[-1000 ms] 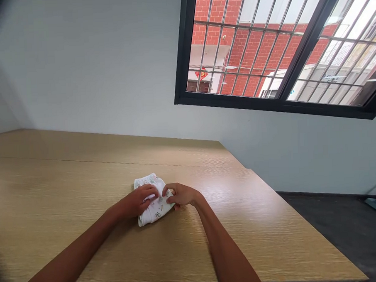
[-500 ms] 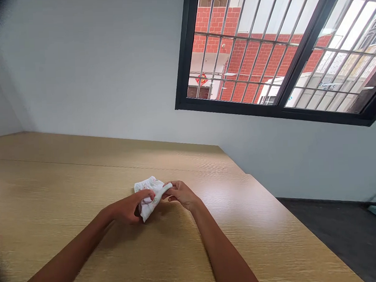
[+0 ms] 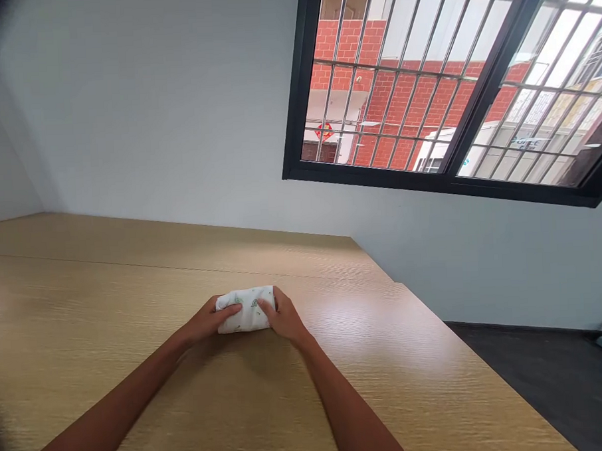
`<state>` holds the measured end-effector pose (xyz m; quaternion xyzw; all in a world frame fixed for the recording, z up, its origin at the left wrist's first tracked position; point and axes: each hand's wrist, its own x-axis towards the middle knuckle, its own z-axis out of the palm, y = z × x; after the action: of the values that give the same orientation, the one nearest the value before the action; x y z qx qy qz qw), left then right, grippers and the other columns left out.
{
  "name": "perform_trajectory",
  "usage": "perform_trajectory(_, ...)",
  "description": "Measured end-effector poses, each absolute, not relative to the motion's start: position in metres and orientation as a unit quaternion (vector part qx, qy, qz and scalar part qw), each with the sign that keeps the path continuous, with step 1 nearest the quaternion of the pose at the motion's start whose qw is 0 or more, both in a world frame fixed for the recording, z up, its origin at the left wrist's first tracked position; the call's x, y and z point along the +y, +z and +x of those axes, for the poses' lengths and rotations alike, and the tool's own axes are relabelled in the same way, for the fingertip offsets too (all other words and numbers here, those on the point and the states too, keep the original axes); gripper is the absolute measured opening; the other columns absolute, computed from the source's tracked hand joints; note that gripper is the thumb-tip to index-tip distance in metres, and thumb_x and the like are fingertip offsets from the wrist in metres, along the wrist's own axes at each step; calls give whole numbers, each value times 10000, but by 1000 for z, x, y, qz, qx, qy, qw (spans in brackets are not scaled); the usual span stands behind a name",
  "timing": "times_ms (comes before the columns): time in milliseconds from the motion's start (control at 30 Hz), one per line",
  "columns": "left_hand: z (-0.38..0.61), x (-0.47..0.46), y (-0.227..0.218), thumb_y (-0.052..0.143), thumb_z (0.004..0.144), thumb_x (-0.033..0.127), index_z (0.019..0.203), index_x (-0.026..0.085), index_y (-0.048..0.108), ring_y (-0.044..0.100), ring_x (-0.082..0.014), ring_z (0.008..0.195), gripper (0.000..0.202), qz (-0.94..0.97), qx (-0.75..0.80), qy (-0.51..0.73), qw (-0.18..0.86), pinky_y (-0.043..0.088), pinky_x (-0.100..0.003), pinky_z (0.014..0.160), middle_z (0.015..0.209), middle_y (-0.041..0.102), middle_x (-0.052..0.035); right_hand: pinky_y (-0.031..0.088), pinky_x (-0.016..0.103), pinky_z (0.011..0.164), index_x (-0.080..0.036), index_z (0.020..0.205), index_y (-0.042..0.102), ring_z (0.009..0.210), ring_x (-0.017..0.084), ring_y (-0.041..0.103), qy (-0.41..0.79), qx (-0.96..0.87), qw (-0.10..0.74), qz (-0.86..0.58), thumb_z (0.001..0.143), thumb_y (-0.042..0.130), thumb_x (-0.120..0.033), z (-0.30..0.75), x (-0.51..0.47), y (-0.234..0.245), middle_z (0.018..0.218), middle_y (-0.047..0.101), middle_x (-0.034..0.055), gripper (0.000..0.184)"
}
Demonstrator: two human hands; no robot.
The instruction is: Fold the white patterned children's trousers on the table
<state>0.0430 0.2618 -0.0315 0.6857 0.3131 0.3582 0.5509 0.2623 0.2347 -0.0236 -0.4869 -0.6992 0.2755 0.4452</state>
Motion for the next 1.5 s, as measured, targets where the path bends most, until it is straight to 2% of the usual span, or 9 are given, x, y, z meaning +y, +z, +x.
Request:
perform_trajectory(100,44,269,-39,693,779,505,886,149,606,548,-178,685,381,674,364,414,491,407,-252,585,775,599,-13,391,259,590,-208,821,504,674,149,500,276,-696,402,-527,878,530,-390,261,234,-28,758,553,-16,192)
perform_trajectory(433,40,277,-47,600,803,403,1043,214,611,610,-236,933,306,727,444,428,301,466,-342,828,1042,651,-35,271,249,559,-228,695,354,591,124,385,172,-717,325,-592,860,525,-276,262,233,-24,638,429,-57,242)
perform_trajectory(567,41,280,-50,597,815,388,981,213,665,611,-245,978,250,747,432,419,283,462,-362,890,1021,661,-40,324,256,592,-201,951,550,662,161,493,148,-706,297,-626,884,520,-255,259,231,-26,731,562,-13,91)
perform_trajectory(700,42,274,-46,594,863,348,1005,213,697,598,-239,924,222,779,443,411,169,469,-370,826,986,616,-58,425,305,766,-163,1424,409,936,230,589,91,-715,269,-639,907,516,-230,251,226,-26,1052,657,101,532)
perform_trajectory(800,47,262,-36,557,902,253,934,196,694,561,-243,884,152,812,413,412,42,453,-375,772,933,609,-64,413,332,911,-187,1433,448,1142,251,524,27,-738,240,-630,909,508,-179,244,223,-27,1267,592,134,527)
perform_trajectory(933,63,243,-26,513,917,173,902,195,680,547,-267,904,169,851,360,376,-71,432,-426,798,905,656,-62,410,339,906,-241,1345,561,1098,239,537,2,-754,186,-631,955,446,-177,240,222,-29,1231,616,106,412)
perform_trajectory(1133,83,234,-49,418,957,229,1360,135,529,445,-347,1315,429,877,398,268,-33,235,-591,1145,1365,570,-171,406,349,937,-246,1359,568,1106,241,532,5,-760,177,-625,961,429,-205,242,226,-31,1238,632,104,423)
perform_trajectory(1300,83,240,-61,394,974,319,1458,115,443,321,-349,1435,527,880,414,231,2,138,-596,1194,1499,450,-181,386,412,1014,-244,1399,542,1239,275,483,25,-756,157,-635,963,409,-223,243,227,-29,1414,546,118,456)
perform_trajectory(1500,82,236,-53,591,849,524,1491,181,428,277,-381,1448,746,889,401,221,14,147,-587,1198,1555,374,-152,209,475,1188,-167,1549,319,1495,279,196,57,-798,196,-567,1036,289,-443,236,216,-22,1641,228,112,583)
